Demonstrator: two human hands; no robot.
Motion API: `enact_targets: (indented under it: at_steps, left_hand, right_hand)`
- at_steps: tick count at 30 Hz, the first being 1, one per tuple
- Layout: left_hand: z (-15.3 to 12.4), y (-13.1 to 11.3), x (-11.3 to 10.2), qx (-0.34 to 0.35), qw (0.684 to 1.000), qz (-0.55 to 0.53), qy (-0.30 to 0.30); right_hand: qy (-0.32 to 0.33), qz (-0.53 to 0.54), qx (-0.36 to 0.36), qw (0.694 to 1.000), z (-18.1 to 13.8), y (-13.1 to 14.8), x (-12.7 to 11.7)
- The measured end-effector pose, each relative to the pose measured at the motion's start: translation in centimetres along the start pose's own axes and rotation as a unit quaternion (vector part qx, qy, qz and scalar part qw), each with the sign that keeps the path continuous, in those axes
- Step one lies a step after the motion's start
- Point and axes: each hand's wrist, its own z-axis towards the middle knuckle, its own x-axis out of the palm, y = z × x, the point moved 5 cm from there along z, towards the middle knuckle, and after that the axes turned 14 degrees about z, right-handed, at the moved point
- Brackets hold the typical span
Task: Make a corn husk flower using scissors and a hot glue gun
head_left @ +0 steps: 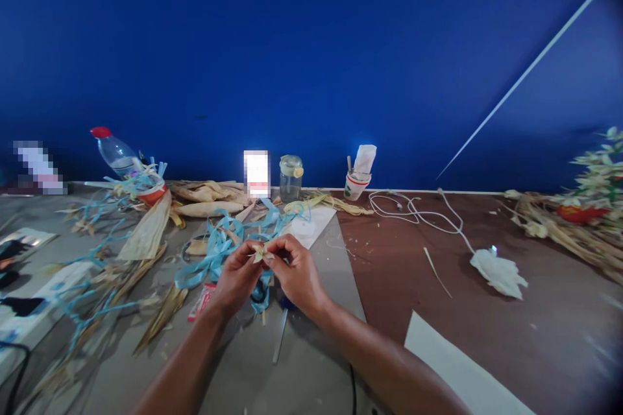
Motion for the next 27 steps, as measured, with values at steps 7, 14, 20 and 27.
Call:
enact_targets:
  at_steps: [7,14,20,27]
  left_hand:
    - [0.1,0.7,-0.4,-0.003,1.0,0.012,-0.004]
    - [0.3,0.5,-0.3,0.01,1.0,-0.009,0.004]
    - [0.2,0.3,-0.4,0.02,1.0,-0.022,0.009]
    - [0.4,1.0,-0.6,0.008,1.0,0.016,0.011]
  right_hand:
    - [-0.011,0.089,0.047,0.995,0.1,-1.4,0.1]
    - [-0.046,0.206,0.121,0.97,0.4,-2.0,-0.2]
    - [-0.053,0.261,0.14,0.954,0.9,-1.0,-1.0]
    - [-0.003,0.107,0.095,0.99,1.1,0.9,-1.4]
